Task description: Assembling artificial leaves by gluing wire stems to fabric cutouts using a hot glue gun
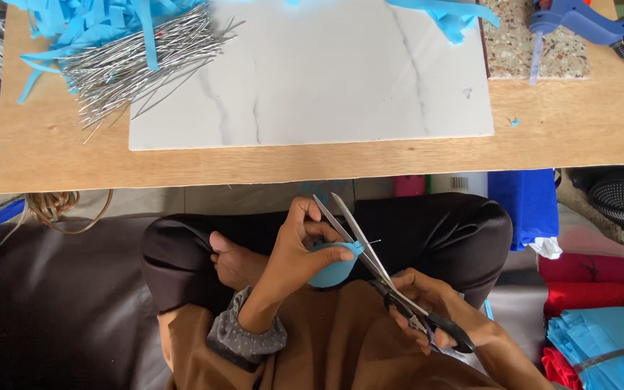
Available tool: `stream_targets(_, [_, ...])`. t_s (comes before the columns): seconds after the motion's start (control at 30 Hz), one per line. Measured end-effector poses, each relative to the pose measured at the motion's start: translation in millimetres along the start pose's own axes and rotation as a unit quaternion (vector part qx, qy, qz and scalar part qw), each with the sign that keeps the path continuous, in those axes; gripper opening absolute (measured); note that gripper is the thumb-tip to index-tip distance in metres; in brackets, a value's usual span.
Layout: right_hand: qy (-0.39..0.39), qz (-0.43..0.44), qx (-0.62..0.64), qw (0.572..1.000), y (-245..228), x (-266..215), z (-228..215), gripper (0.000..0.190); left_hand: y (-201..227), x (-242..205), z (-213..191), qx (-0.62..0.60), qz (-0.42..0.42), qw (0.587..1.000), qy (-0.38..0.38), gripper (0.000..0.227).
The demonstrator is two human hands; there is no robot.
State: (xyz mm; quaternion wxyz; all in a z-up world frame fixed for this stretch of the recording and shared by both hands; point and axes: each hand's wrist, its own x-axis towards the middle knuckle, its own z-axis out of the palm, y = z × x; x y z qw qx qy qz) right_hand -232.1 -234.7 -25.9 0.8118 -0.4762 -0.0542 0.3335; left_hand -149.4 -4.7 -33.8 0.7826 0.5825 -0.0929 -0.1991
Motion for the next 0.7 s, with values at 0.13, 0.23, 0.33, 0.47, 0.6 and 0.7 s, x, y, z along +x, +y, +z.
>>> stream_targets(0.13, [0.000,0.008,0.033,0.999,5,-1,-4,0.090,2,1,2,0.001,-0.014,1.000,0.009,0.064])
stream_targets(0.23, [0.014,0.009,0.056,0.998,8,-1,-6,0.092,6,1,3,0.032,-0.001,0.999,0.007,0.068])
stream_targets(0.33, [-0.021,0.004,0.055,0.998,4,-1,-6,0.093,12,2,5,0.050,0.000,0.999,-0.003,0.070])
stream_targets(0.47, [-0.030,0.022,0.086,0.996,8,-2,-9,0.091,14,2,5,0.087,-0.020,0.996,0.004,0.077])
stream_targets(0.6, [-0.041,0.025,0.123,0.991,14,-3,-13,0.089,18,2,6,0.091,-0.037,0.995,-0.001,0.079])
stream_targets(0.7, [-0.047,-0.009,0.125,0.991,15,-2,-13,0.086,20,2,7,0.092,-0.029,0.995,-0.005,0.081])
